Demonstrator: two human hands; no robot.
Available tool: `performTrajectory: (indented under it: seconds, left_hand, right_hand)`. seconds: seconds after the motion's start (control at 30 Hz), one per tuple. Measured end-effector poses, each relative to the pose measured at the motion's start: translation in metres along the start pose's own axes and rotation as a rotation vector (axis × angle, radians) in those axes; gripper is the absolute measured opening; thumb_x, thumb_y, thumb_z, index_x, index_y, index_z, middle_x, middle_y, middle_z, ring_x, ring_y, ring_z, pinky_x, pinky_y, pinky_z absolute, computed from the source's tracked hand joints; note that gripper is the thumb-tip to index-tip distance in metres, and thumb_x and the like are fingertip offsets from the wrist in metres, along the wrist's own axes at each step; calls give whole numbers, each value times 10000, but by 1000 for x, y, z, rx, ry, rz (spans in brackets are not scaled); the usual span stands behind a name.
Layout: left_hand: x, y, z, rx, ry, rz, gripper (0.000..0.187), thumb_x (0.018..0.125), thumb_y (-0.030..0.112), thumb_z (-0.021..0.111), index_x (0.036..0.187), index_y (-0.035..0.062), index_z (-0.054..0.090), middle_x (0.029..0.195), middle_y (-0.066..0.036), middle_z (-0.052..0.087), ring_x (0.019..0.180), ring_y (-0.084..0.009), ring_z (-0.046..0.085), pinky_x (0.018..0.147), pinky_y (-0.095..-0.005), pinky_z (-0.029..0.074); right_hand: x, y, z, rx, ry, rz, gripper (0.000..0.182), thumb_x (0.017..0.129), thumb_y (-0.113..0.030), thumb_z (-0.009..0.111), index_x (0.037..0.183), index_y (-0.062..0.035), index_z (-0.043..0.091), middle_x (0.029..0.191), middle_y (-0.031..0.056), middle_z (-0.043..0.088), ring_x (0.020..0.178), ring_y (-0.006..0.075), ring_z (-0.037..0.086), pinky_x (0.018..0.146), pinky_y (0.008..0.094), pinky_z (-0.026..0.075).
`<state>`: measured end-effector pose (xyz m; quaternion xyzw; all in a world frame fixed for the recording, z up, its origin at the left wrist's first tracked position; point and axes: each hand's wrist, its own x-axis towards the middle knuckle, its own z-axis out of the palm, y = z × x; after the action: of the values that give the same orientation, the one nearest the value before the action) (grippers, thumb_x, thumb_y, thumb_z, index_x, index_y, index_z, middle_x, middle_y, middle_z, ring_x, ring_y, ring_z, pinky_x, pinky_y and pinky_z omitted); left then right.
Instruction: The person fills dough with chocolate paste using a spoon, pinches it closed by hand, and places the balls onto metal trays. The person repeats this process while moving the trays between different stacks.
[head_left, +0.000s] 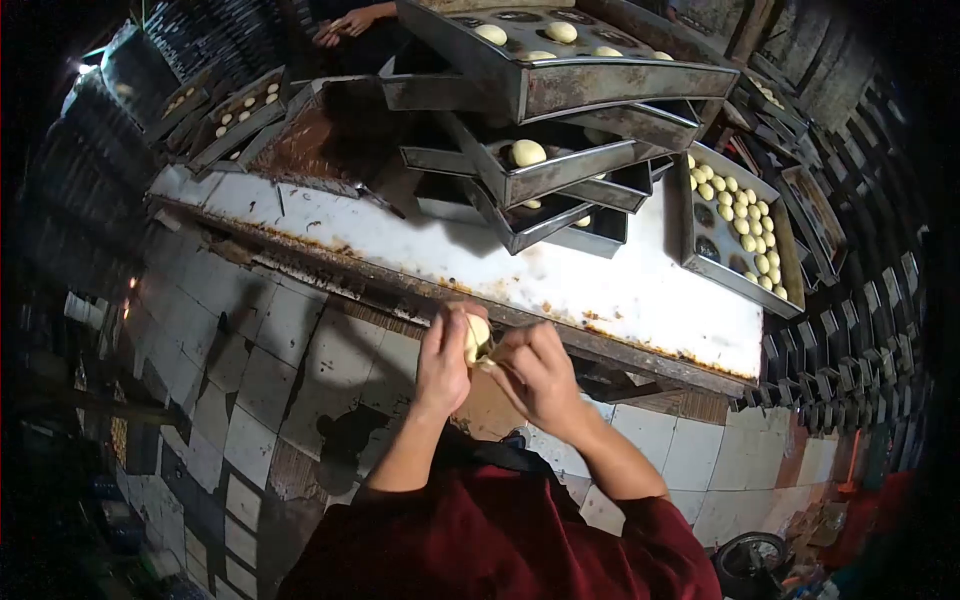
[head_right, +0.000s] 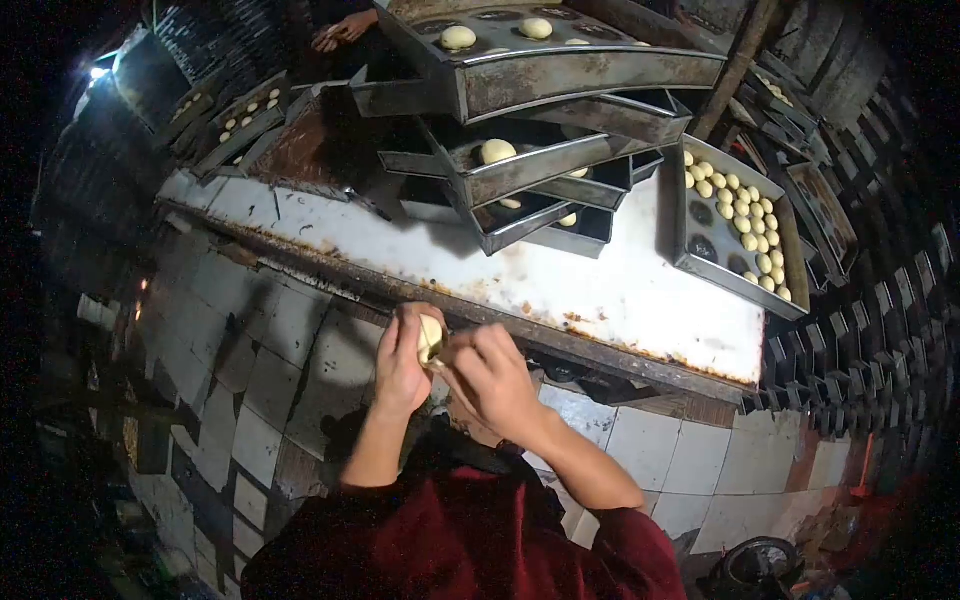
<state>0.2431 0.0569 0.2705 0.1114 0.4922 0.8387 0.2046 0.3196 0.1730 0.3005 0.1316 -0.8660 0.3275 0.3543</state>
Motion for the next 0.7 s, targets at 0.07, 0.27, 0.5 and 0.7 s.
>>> performTrajectory:
  seconds: [0.07,0.27,0.5,0.7]
  left_hand:
    - [2,0,-8,306,-112,183,319,972,223,352,1184,-1,432,1012,-55,502,760,-84,443,702,-235,398]
    - [35,5,-41,314,-463,188,544,969,265,323,1403,30,96,1382,-106,263,926,-132,430,846,-263,345]
    - [92,35,-93,-124,-837,-210,756,827,63,533,1414,90,59,1233,-111,435,1082,-175,447,907,-322,366]
    - [127,24,-111,-37,-704,-218,547,845,1,542,1336,40,303,1163,-73,473,1047,-143,484,873,-277,414]
  right_hand:
    - [12,11,-6,131,-78,100,270,684,-77,737,825,-6,518,873,129,502,776,274,502,663,333,412]
    - [44,22,-1,289,-282,235,321,739,-128,711,1011,-14,584,865,86,504,817,223,524,743,317,432]
    - [92,55,36,744,-441,847,164,818,-116,649,905,-5,567,829,45,568,802,116,541,732,261,455]
    - [122,64,63,649,-233,1048,130,823,-74,638,894,1,559,803,22,596,763,95,568,686,242,482]
